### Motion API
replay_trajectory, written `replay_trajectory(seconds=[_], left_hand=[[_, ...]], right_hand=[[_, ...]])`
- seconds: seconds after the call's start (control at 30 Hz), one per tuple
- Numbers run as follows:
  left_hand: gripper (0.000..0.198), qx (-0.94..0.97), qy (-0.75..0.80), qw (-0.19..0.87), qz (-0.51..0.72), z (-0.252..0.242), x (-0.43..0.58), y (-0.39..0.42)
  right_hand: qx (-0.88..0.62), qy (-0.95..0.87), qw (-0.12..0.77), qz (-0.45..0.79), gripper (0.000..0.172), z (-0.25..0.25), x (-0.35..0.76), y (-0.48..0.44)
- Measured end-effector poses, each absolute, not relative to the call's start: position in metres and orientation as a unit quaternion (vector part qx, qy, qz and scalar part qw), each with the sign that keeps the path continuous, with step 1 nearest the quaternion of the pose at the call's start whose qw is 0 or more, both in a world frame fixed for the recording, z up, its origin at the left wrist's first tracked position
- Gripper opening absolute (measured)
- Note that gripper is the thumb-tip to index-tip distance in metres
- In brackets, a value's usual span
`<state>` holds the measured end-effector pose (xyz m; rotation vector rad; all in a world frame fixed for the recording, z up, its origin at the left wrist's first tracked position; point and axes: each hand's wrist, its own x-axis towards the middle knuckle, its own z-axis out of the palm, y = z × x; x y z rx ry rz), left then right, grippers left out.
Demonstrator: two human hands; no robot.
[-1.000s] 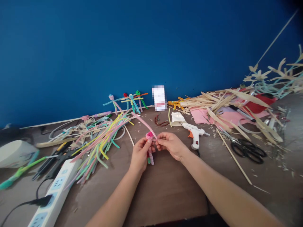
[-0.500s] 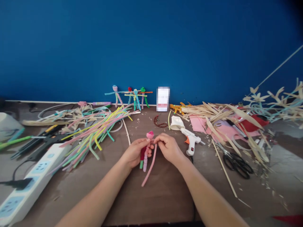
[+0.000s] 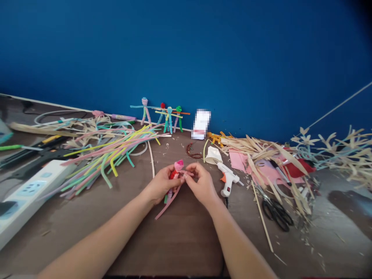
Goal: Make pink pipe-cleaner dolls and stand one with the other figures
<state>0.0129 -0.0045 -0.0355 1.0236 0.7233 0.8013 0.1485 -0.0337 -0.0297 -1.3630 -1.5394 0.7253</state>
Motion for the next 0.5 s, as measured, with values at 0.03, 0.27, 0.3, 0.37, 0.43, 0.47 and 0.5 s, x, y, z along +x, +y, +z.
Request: replay_trajectory(seconds=[0.03, 0.27, 0.3, 0.37, 0.43, 0.47, 0.5], left_hand=[[0.027, 0.477, 0.335, 0.725, 0.367, -0.035, 0.013, -0.005], [0.02, 0.579, 0.373, 0.604, 0.401, -0.041, 0.011, -0.002], [0.02, 0.582, 0.374, 0.601, 0.399, -0.041, 0.011, -0.002], [0.023, 0.58, 0.373, 0.612, 0.387, -0.041, 0.011, -0.003], [0.022, 0.568, 0.369, 0.636, 0.37, -0.04, 0.012, -0.005], [0.02, 0.558, 0.369, 0.648, 0.364, -0.039, 0.013, -0.006], [0.019, 0.546, 0.368, 0.659, 0.363, -0.038, 0.014, -0.007]], right_hand=[[-0.563, -0.611, 0.459, 0.315, 0.014, -0.032, 0.149, -0.033], [-0.585, -0.618, 0.403, 0.337, 0.009, -0.038, 0.156, -0.029], [-0.591, -0.621, 0.398, 0.326, 0.008, -0.036, 0.156, -0.029], [-0.607, -0.632, 0.384, 0.293, 0.008, -0.034, 0.156, -0.031], [-0.622, -0.644, 0.37, 0.248, 0.007, -0.03, 0.156, -0.032], [-0.628, -0.651, 0.364, 0.223, 0.006, -0.029, 0.156, -0.033], [-0.632, -0.658, 0.358, 0.198, 0.006, -0.028, 0.155, -0.034]])
